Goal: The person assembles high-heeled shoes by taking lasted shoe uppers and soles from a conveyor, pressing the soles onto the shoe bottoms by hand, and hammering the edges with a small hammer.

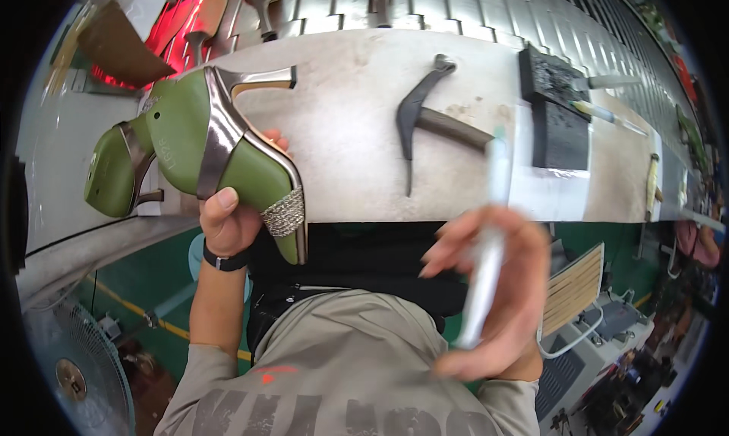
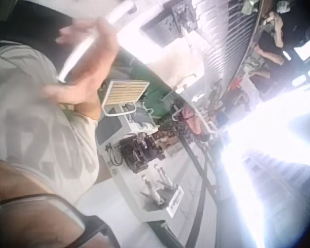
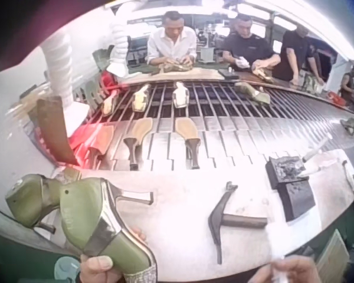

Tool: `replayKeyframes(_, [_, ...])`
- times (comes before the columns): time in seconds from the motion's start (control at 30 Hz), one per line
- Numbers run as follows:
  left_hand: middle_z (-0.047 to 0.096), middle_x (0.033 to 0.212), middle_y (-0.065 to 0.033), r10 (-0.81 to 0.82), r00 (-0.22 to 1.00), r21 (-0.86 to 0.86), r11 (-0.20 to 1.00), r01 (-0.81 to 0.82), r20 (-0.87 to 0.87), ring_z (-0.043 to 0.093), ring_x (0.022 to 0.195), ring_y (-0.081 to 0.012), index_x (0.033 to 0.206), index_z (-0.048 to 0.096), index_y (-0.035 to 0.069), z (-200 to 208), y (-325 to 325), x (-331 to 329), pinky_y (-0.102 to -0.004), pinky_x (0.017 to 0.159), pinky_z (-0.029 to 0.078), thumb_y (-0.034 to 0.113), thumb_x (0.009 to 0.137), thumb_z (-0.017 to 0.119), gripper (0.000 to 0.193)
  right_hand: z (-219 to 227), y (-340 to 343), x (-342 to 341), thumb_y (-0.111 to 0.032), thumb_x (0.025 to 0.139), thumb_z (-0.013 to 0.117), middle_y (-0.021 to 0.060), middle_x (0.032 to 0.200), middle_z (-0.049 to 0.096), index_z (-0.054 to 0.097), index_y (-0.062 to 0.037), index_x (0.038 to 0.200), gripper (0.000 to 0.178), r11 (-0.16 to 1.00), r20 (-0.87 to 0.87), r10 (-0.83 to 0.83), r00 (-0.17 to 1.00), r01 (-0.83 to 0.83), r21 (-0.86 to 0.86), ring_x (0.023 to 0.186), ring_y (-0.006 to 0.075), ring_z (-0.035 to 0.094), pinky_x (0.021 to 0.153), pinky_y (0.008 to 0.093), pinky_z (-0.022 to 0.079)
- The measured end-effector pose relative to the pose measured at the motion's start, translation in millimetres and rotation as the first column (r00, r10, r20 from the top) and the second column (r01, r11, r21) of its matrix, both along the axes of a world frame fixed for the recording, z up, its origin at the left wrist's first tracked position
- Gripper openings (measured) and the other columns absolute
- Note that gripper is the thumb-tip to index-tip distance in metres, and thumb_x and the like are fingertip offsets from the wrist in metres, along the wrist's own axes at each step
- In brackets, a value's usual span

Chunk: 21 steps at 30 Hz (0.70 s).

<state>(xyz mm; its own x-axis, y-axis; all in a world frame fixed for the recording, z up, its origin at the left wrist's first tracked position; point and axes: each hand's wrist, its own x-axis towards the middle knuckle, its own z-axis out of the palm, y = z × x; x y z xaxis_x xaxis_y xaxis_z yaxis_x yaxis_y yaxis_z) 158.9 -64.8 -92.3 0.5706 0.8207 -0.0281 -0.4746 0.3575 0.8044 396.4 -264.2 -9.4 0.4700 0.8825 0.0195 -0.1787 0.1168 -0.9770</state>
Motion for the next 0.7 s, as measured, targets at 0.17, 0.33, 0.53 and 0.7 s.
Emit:
replayKeyframes(0.17, [0.055,0.144,-0.0311,-0.019,0.999,0.060,0.998,0.022,-0.040,0.058,0.134,-0.0398,0.151,0.040,-0.007,1.4,-0.6,-5.3,-0.0489,0.109,0.052,0.022,0.080,0.071,0.083,-12.7,9.2,-19.8,-0.026,0.067,0.099,0.0245,0.114,0.066,0.048,0.0102,0.136,0.094,0.810,0.212,0.541,0.814,-0.572,0.130,0.091,0.0254,0.068,0.078,0.0365,0.059])
replayKeyframes(0.33, [0.052,0.148,-0.0266,0.000,0.980,0.070,0.997,0.014,-0.197,0.056,0.137,-0.0361,0.150,0.041,-0.010,6.3,-0.7,-4.8,-0.0491,0.114,0.047,0.042,0.078,0.074,0.095,-15.3,13.5,-30.6,-0.025,0.067,0.098,0.0261,0.113,0.065,0.045,0.0062,0.134,0.092,0.803,0.065,0.572,0.818,-0.574,0.158,0.092,0.0271,0.068,0.079,0.0373,0.059])
replayKeyframes(0.53, [0.053,0.147,-0.0262,0.029,0.977,0.077,0.997,-0.013,-0.212,0.057,0.135,-0.0359,0.150,0.041,-0.010,7.6,-3.5,-5.6,-0.0491,0.114,0.047,0.044,0.077,0.074,0.096,-15.8,14.9,-29.1,-0.025,0.063,0.102,0.0271,0.116,0.060,0.041,0.0005,0.134,0.097,0.739,-0.077,0.669,0.739,-0.652,0.168,0.099,0.0280,0.067,0.086,0.0376,0.059])
replayKeyframes(0.7, [0.053,0.147,-0.0273,0.012,0.976,0.059,0.998,0.001,-0.219,0.058,0.134,-0.0359,0.150,0.041,-0.010,7.7,-3.5,-5.8,-0.0483,0.114,0.047,0.044,0.078,0.074,0.097,-21.4,16.8,-41.1,-0.028,0.069,0.095,0.0227,0.109,0.070,0.052,0.0109,0.125,0.080,0.852,-0.112,0.511,0.852,-0.485,0.196,0.084,0.0250,0.072,0.073,0.0328,0.063])
